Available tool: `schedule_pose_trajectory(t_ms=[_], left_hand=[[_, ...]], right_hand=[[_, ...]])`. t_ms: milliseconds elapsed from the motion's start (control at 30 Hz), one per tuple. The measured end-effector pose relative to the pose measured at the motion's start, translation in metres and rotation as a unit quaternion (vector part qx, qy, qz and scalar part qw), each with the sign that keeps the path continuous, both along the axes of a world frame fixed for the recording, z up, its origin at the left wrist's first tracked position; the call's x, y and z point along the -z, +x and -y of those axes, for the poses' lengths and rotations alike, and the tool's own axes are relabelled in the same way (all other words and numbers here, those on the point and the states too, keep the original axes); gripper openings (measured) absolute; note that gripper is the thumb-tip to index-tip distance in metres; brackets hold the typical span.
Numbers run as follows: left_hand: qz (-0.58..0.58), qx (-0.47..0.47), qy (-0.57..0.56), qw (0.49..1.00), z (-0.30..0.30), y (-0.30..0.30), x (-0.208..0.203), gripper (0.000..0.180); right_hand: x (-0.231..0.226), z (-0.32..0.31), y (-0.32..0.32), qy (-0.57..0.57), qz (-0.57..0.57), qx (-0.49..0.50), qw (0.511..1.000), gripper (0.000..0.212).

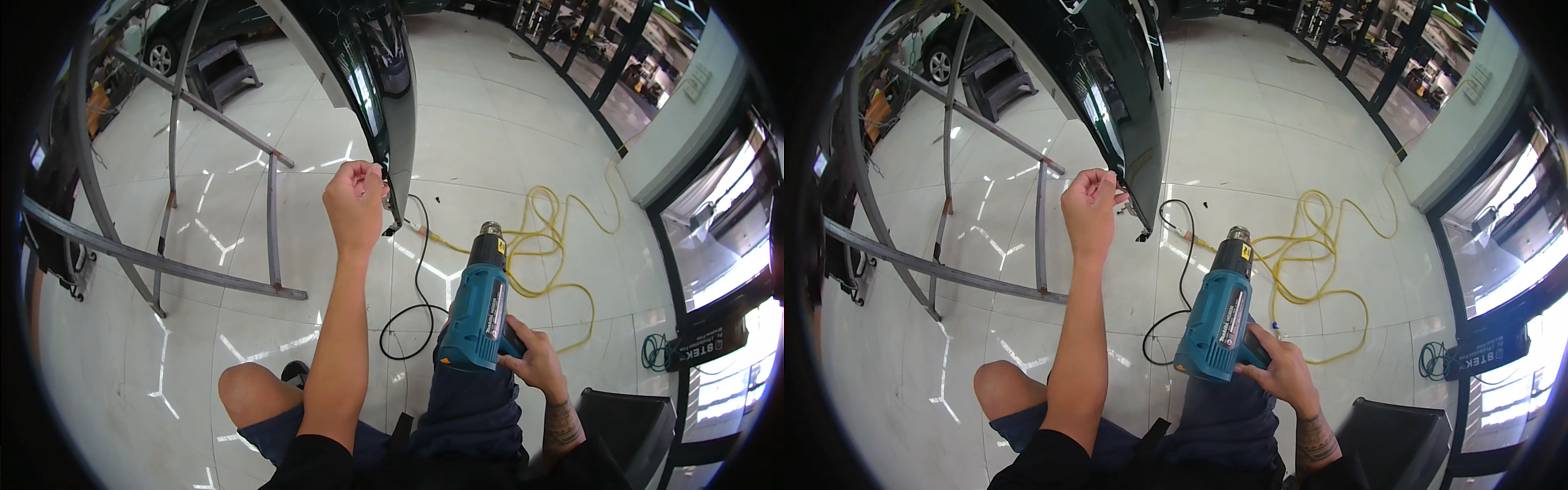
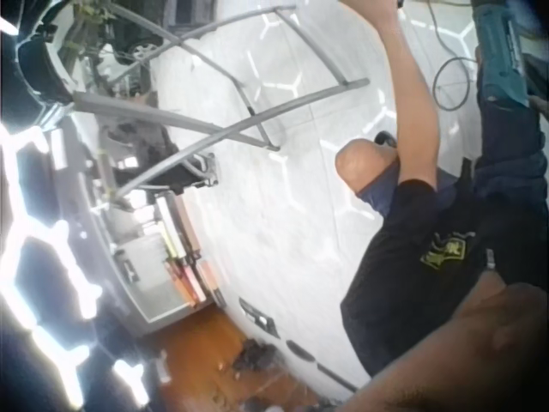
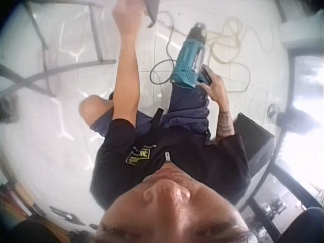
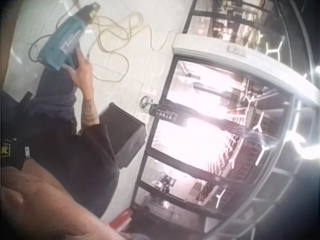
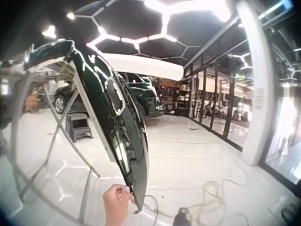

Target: The person kneels on the floor and uses a heat gun and a plastic trim tool to remove a small black plastic piece from a green car bumper mounted on a stand. They then use the heat gun to warm the bumper's surface and a plastic tool to smooth the area.

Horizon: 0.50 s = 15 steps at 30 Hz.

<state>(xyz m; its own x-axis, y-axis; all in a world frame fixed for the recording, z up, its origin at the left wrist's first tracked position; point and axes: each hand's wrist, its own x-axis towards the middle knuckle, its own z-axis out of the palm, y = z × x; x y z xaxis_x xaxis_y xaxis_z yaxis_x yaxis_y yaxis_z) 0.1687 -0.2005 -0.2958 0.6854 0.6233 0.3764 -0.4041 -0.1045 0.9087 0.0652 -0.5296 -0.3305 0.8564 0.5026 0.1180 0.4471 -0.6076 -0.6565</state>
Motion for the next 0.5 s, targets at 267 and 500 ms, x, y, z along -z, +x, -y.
schedule_pose_trajectory(t_ms=[267,500], left_hand=[[-0.002,0.128,-0.088,0.988,-0.006,-0.004,-0.007,0.014],[-0.021,0.148,-0.120,0.982,-0.019,-0.011,-0.006,0.019]], right_hand=[[-0.008,-0.009,0.003,-0.009,0.012,-0.035,0.999,0.068],[-0.011,-0.039,0.000,-0.009,0.097,-0.142,0.985,0.071]])
